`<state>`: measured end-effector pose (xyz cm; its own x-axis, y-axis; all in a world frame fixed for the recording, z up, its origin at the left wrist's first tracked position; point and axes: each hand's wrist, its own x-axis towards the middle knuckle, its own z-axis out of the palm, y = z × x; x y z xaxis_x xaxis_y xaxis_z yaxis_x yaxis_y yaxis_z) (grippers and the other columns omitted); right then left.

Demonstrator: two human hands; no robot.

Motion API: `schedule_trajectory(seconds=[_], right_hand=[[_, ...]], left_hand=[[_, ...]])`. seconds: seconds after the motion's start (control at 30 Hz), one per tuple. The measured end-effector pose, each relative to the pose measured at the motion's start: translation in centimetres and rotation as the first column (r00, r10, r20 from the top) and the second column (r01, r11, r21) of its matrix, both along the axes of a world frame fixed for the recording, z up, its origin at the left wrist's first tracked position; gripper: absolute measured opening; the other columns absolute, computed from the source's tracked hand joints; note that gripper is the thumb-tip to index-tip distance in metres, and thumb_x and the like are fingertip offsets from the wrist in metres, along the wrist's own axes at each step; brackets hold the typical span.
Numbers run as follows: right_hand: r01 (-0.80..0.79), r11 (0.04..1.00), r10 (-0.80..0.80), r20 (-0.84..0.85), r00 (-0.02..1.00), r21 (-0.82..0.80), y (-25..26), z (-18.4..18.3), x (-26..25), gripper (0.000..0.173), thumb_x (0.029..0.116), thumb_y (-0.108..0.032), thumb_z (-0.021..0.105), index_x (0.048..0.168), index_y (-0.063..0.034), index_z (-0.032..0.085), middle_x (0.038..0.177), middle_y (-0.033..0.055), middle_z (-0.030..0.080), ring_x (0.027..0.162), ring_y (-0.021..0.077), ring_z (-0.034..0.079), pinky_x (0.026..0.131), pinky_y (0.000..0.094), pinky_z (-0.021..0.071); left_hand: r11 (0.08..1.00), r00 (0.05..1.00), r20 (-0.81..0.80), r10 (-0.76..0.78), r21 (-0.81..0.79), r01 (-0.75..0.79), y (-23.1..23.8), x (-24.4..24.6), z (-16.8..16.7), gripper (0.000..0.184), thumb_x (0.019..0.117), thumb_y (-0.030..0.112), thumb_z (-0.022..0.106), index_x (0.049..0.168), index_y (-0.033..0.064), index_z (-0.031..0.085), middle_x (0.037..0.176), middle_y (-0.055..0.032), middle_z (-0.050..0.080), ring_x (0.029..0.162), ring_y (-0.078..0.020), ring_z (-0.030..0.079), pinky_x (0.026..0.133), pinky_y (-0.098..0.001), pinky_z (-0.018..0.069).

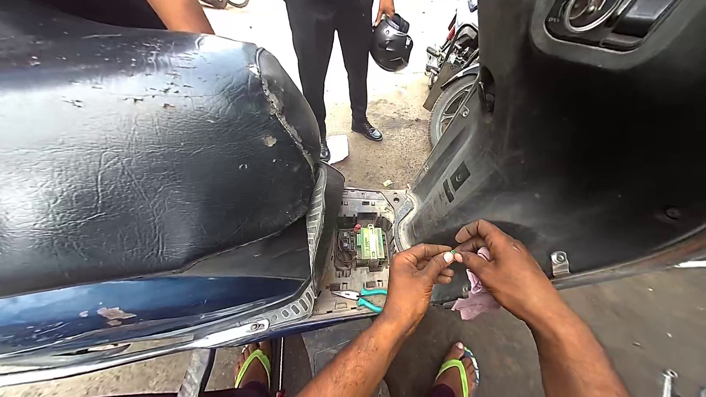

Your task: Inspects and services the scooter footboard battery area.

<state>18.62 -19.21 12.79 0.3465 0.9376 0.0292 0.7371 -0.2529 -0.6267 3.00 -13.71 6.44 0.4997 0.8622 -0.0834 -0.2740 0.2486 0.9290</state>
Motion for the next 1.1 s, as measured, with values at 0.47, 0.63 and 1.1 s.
schedule_trajectory(seconds=[0.47,0.63,1.1], right_hand=[[0.180,0.977,-0.155,0.196,0.968,-0.115,1.4,1.1,-0.9,0.014,0.0952,-0.028,0.074,0.105,-0.0211,0.068,0.088,0.0013,0.072,0.084,0.0257,0.070,0.071,0.0550,0.0561],[0.175,0.979,-0.155,0.175,0.972,-0.107,2.1,1.4,-1.4,0.015,0.0952,-0.029,0.073,0.108,-0.0213,0.068,0.091,0.0028,0.072,0.089,0.0260,0.070,0.075,0.0534,0.0565],[0.082,0.984,-0.055,0.168,0.984,-0.160,3.1,2.0,-2.9,0.010,0.0928,-0.026,0.070,0.102,-0.0217,0.070,0.098,0.0016,0.071,0.097,0.0218,0.069,0.075,0.0453,0.0558]], left_hand=[[1.000,0.878,-0.478,-0.017,-0.003,0.017,8.3,-2.4,-8.3,0.021,0.1011,0.010,0.065,0.119,-0.0003,0.065,0.102,-0.0140,0.070,0.082,-0.0208,0.072,0.079,-0.0390,0.0617],[0.864,0.472,-0.782,0.406,0.497,0.082,15.3,-6.4,-9.9,0.025,0.1037,0.018,0.058,0.120,0.0031,0.069,0.108,-0.0193,0.072,0.099,-0.0353,0.072,0.092,-0.0601,0.0566],[0.821,0.082,-0.865,0.495,0.497,0.282,17.5,-6.4,-12.8,0.017,0.1002,0.011,0.061,0.109,0.0095,0.076,0.107,-0.0213,0.073,0.105,-0.0441,0.069,0.091,-0.0670,0.0514]])
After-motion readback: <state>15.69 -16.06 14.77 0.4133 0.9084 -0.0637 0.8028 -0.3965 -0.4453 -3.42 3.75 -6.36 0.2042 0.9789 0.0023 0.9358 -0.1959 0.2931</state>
